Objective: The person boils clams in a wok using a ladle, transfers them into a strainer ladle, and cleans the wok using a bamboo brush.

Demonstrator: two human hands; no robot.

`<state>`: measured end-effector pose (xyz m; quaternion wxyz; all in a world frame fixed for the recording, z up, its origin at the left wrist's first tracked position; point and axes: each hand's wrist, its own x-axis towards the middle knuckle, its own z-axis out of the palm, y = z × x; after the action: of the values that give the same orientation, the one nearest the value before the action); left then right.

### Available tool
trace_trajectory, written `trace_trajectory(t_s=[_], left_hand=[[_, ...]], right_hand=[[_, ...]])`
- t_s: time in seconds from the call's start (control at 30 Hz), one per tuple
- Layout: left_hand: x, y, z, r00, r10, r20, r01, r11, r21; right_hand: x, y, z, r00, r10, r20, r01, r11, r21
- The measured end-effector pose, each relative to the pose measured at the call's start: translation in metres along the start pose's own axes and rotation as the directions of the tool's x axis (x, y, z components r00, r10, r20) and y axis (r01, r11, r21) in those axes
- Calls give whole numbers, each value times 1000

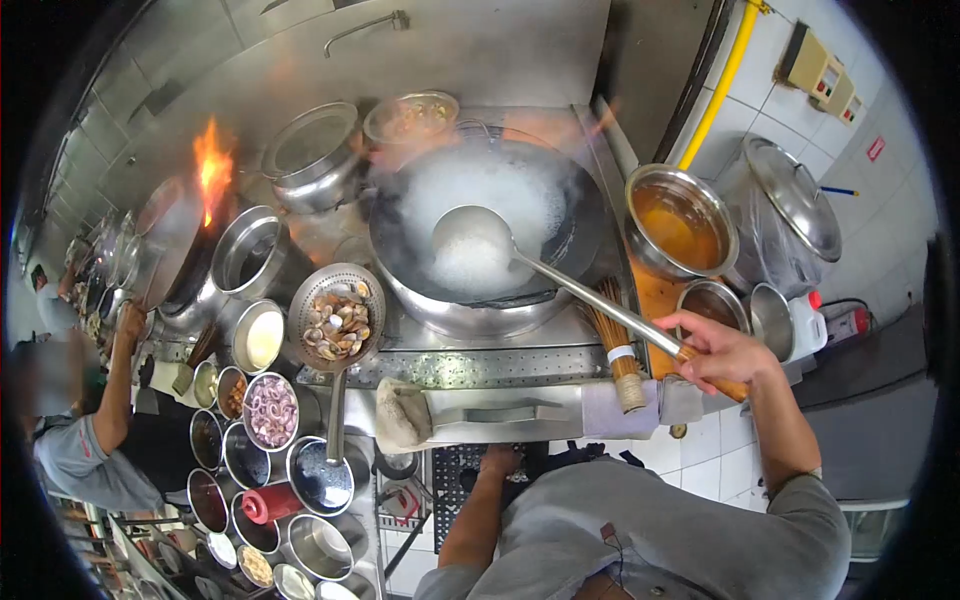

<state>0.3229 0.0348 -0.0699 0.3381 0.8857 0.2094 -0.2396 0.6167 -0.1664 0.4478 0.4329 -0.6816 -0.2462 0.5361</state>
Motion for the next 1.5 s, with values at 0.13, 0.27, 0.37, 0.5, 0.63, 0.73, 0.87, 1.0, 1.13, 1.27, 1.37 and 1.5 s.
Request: trace_trajectory(t_s=[0.13, 0.27, 0.37, 0.5, 0.63, 0.73, 0.87, 1.0, 1.13, 1.27, 1.37, 1.5], left_hand=[[-73, 2, -65, 965, -232, 125, 237, 971, -30], [-118, -73, -42, 974, -199, 105, 199, 980, 5], [-163, -71, -77, 981, -112, 161, 93, 988, 119], [-204, -25, -133, 941, -335, 55, 337, 941, -32], [-237, 14, -174, 948, -296, -118, 252, 923, -292], [-249, 27, -184, 935, -295, -196, 249, 941, -229], [-265, 39, -198, 939, -305, -157, 257, 929, -267], [-275, 35, -197, 931, -305, -200, 253, 935, -250], [-282, 32, -197, 925, -317, -210, 258, 929, -265], [-283, 25, -190, 921, -263, -286, 184, 944, -275], [-285, 38, -215, 945, -203, -257, 133, 955, -266], [-298, 61, -251, 923, -161, -350, 71, 965, -254]], right_hand=[[-19, 4, -1, 998, 36, -42, -40, 994, -99], [-29, 12, -1, 999, -6, -38, -2, 979, -203], [-34, 8, 4, 998, -43, -46, 26, 946, -324], [-33, 3, 13, 998, -39, -42, 27, 964, -265], [-18, -9, 30, 999, -41, -32, 38, 996, -77], [-4, -23, 31, 999, -34, 9, 34, 999, -7], [11, -38, 42, 1000, -20, -19, 21, 999, 36], [27, -56, 58, 998, -57, 3, 58, 998, -27], [31, -73, 74, 998, -60, 11, 59, 994, 94], [39, -74, 90, 990, -131, 52, 116, 967, 228], [59, -76, 107, 978, -203, 43, 192, 963, 189], [92, -69, 121, 953, -276, -128, 269, 961, -70]])
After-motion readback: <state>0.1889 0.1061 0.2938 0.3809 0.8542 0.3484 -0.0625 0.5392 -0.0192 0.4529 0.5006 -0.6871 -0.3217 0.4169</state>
